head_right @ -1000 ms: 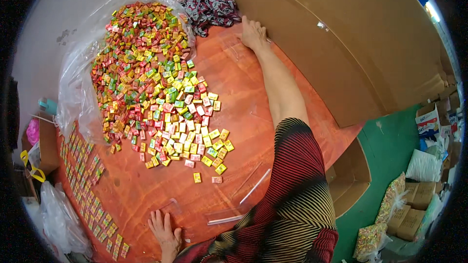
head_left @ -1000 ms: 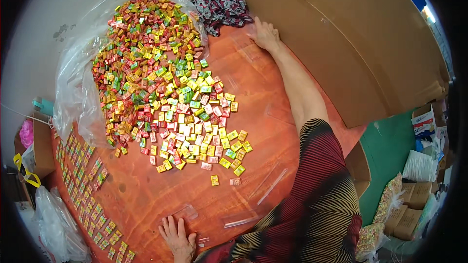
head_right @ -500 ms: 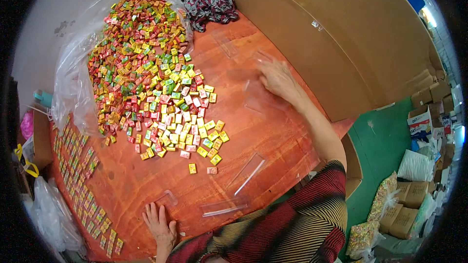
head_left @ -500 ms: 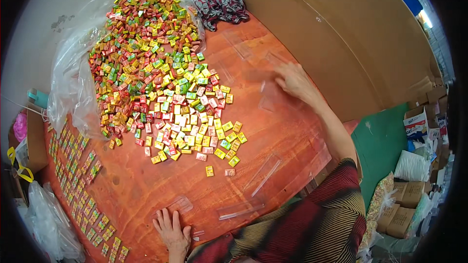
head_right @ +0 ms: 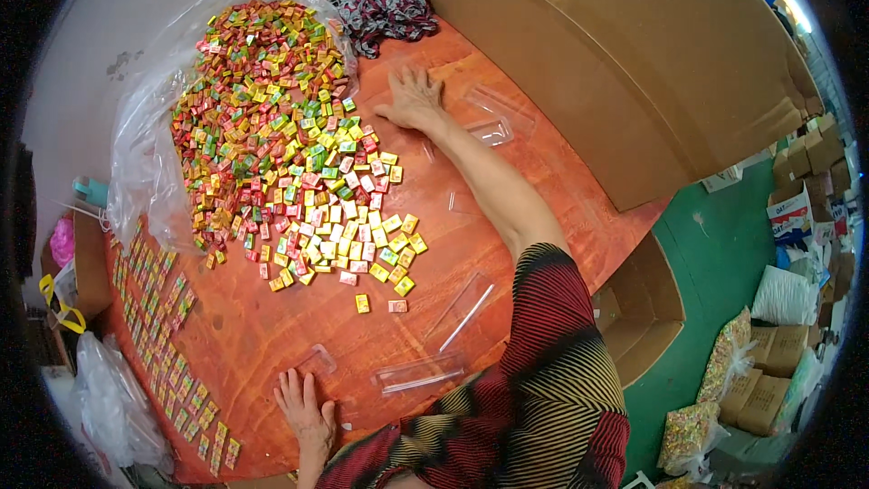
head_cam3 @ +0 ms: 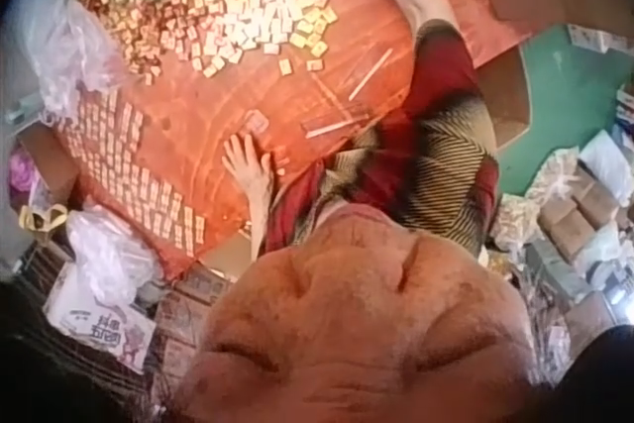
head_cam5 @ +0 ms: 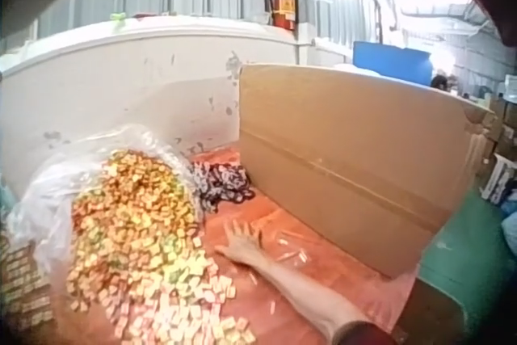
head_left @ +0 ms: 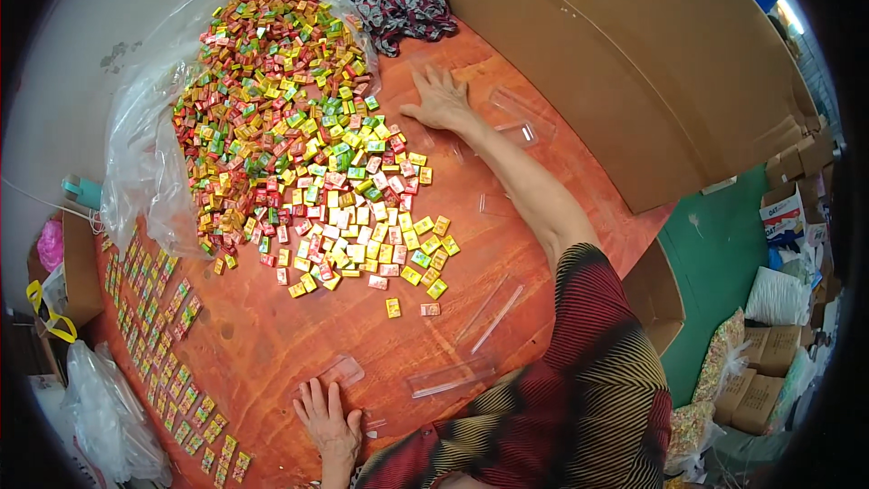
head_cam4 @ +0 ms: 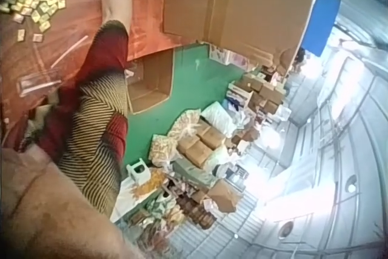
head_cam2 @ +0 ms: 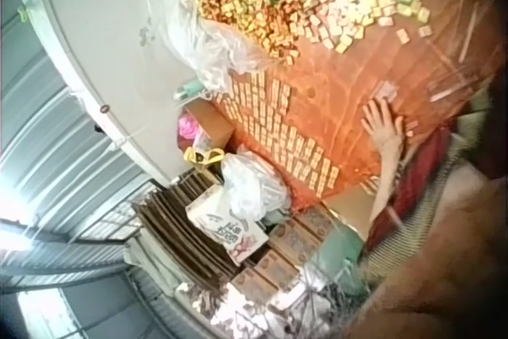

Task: Sorting and arranging small colorful rectangular packets into rows on a wooden table.

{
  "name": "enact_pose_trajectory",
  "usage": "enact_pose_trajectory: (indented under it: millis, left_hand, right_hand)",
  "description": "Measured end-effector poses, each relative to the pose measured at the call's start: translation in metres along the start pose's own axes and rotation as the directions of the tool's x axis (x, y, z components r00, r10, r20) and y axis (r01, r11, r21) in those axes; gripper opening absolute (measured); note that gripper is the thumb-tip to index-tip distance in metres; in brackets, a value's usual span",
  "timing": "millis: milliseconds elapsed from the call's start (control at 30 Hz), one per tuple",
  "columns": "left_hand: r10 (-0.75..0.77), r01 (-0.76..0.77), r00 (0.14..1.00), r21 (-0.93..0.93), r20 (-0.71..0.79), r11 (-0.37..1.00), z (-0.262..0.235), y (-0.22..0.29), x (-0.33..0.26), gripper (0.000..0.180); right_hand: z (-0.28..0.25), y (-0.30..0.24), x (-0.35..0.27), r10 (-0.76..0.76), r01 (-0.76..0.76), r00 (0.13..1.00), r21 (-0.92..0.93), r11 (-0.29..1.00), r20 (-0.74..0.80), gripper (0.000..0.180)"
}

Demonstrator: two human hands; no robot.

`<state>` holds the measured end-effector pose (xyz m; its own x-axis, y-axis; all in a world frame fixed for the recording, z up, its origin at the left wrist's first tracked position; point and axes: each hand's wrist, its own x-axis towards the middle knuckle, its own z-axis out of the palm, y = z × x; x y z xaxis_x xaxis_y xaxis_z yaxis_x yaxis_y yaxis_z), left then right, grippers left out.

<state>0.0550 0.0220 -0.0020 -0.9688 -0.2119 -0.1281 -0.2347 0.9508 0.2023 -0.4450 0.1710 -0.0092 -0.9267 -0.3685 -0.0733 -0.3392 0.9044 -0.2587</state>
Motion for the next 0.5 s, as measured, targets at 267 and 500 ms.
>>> enact_pose_trajectory:
  millis: [267,500]
  left_hand:
    - [0.034,-0.033,0.999,0.022,-0.04,0.999,0.002,-0.003,0.002,0.053]
    - [0.022,-0.02,0.998,0.032,-0.059,0.999,0.0,-0.001,0.007,0.053]
  right_hand:
    - [-0.01,0.069,-0.019,-0.519,0.495,0.854,0.247,0.833,0.04,0.052]
    - [-0.004,0.093,-0.084,-0.571,0.566,0.819,0.233,0.791,-0.053,0.039]
